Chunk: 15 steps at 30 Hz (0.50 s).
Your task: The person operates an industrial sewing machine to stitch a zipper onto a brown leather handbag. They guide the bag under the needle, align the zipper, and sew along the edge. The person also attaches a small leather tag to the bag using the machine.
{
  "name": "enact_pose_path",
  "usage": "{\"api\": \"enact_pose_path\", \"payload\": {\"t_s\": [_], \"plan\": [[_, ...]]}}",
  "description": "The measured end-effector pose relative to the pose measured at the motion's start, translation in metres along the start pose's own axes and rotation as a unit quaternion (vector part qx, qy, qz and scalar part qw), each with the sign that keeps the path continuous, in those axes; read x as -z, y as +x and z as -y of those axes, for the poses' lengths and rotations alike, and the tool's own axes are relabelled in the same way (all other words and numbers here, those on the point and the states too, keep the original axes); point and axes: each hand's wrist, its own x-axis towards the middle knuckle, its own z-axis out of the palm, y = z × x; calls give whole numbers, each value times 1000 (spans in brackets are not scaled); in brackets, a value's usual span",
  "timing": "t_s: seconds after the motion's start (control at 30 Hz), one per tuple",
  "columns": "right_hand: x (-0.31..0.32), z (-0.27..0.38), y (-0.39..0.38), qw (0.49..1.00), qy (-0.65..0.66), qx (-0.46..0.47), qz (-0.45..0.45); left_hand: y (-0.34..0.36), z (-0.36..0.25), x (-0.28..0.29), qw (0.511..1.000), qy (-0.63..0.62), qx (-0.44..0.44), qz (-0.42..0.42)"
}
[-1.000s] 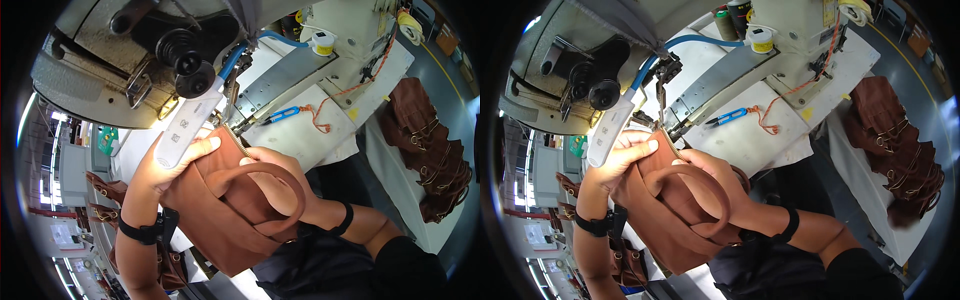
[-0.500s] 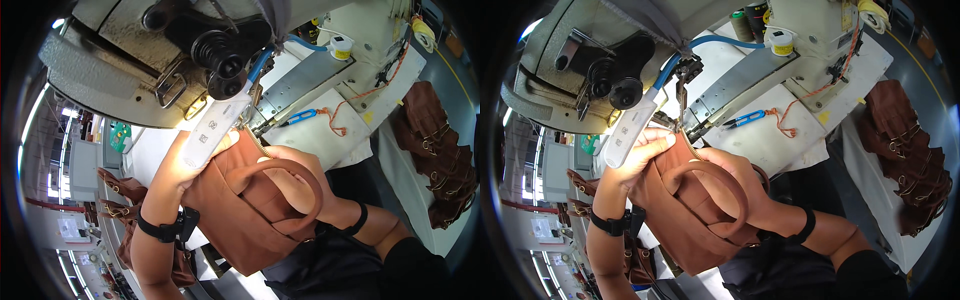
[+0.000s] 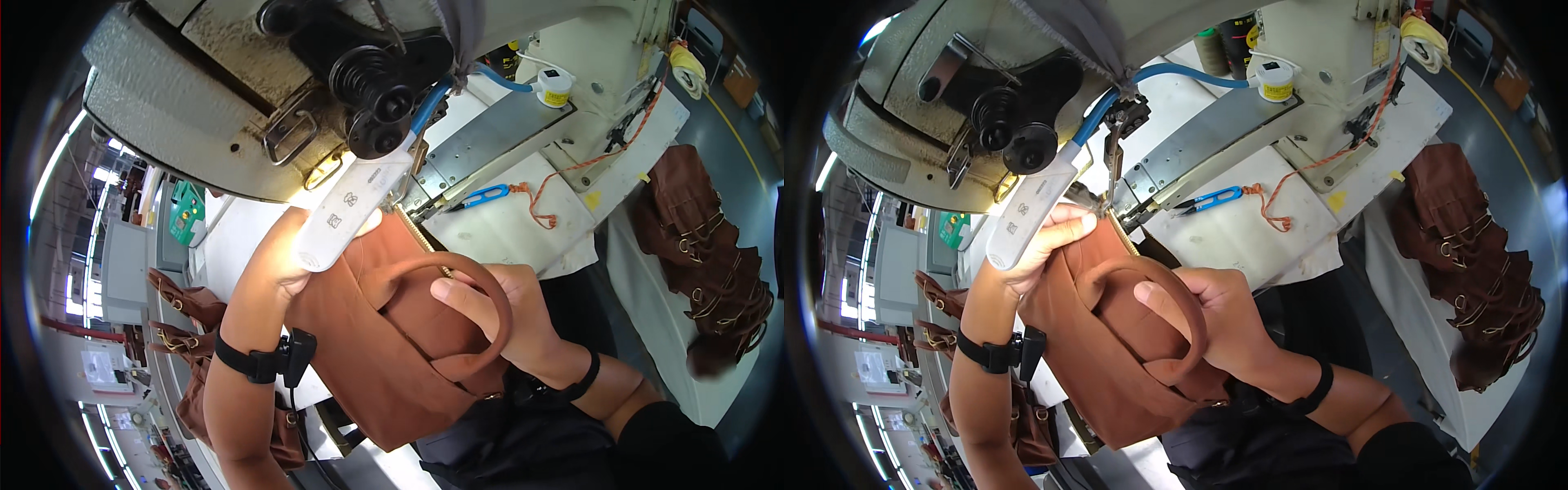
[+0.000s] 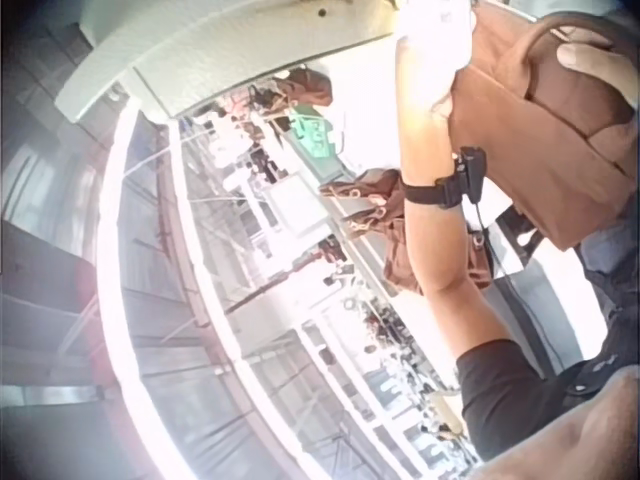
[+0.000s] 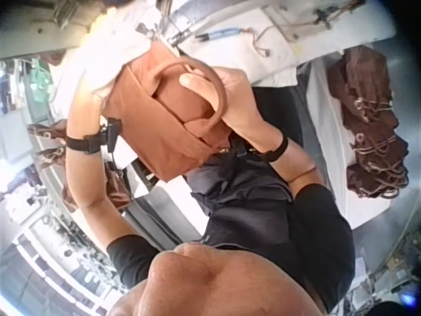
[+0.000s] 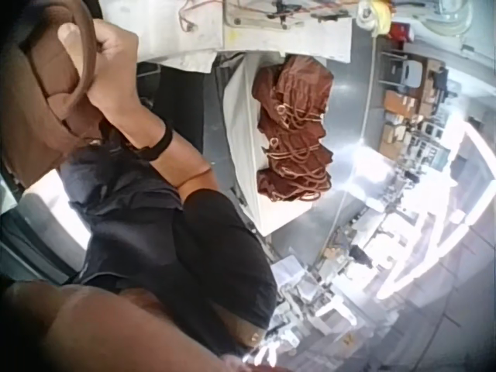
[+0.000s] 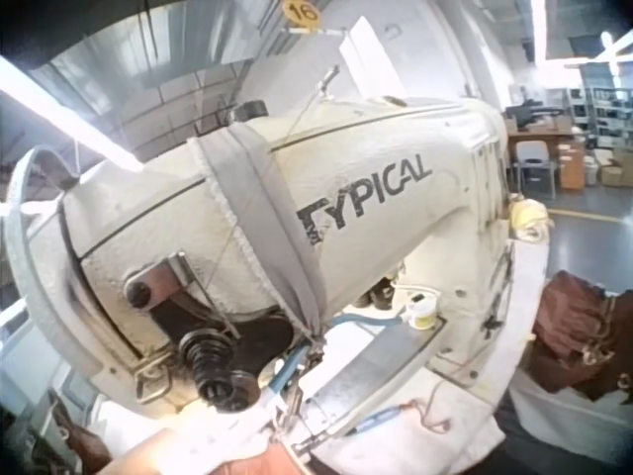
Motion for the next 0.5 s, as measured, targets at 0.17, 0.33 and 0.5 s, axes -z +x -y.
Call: {"api": "enact_pose_path", "payload": {"t_s": [0.17, 0.33, 0.5], "plan": [[-5, 2, 8, 1000, 1, 8, -9, 5, 1, 6, 997, -51, 43, -36], [-9, 2, 15, 999, -16, 18, -30, 10, -11, 1, 1000, 14, -1, 4], [-10, -6, 32, 1000, -14, 11, -14, 17, -17, 8, 1000, -7, -14, 23]]}}
